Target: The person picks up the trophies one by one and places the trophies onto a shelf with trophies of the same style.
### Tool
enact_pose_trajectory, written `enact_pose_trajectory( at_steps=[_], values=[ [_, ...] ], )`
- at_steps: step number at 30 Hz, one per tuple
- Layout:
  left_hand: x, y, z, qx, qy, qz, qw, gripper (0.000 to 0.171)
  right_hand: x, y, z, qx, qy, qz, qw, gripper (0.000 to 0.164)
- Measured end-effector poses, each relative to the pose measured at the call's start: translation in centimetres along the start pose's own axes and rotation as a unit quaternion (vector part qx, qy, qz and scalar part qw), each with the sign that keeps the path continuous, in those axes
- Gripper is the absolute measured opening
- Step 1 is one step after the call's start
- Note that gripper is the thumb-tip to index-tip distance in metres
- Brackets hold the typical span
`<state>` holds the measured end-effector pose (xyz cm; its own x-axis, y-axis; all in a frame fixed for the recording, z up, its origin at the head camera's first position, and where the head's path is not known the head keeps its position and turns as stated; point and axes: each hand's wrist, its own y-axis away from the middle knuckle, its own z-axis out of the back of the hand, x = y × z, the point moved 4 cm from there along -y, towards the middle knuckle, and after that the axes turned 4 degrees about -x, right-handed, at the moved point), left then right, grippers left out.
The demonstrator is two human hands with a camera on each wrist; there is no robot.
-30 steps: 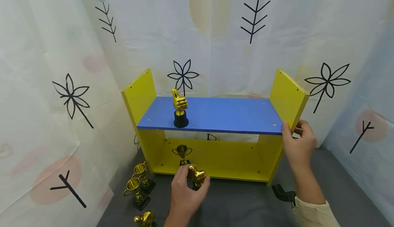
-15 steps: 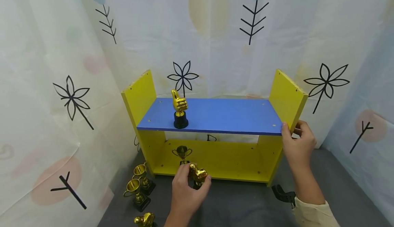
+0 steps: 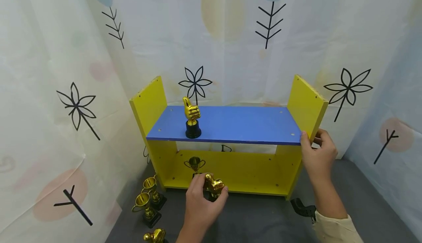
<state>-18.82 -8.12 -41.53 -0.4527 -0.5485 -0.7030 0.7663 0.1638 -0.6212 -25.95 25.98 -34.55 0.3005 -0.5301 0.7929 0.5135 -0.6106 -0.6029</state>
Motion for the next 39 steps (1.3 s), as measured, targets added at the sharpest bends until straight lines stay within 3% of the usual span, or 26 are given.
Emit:
enact_pose_trajectory(
  at_steps=[26,39],
  values=[
    [-0.7,-0.4,-0.1,-0.007,0.003,-0.017,0.9998,0.039,0.0,0.1,-0.1,-0.002,-0.002,0.003,1.000,0.038],
    [-1.3,-1.0,0.1,-0.022,0.004,-0.049,0.9985,0.039,0.0,0.1,0.0,-0.003,-0.003,-0.001,1.000,0.039]
  ],
)
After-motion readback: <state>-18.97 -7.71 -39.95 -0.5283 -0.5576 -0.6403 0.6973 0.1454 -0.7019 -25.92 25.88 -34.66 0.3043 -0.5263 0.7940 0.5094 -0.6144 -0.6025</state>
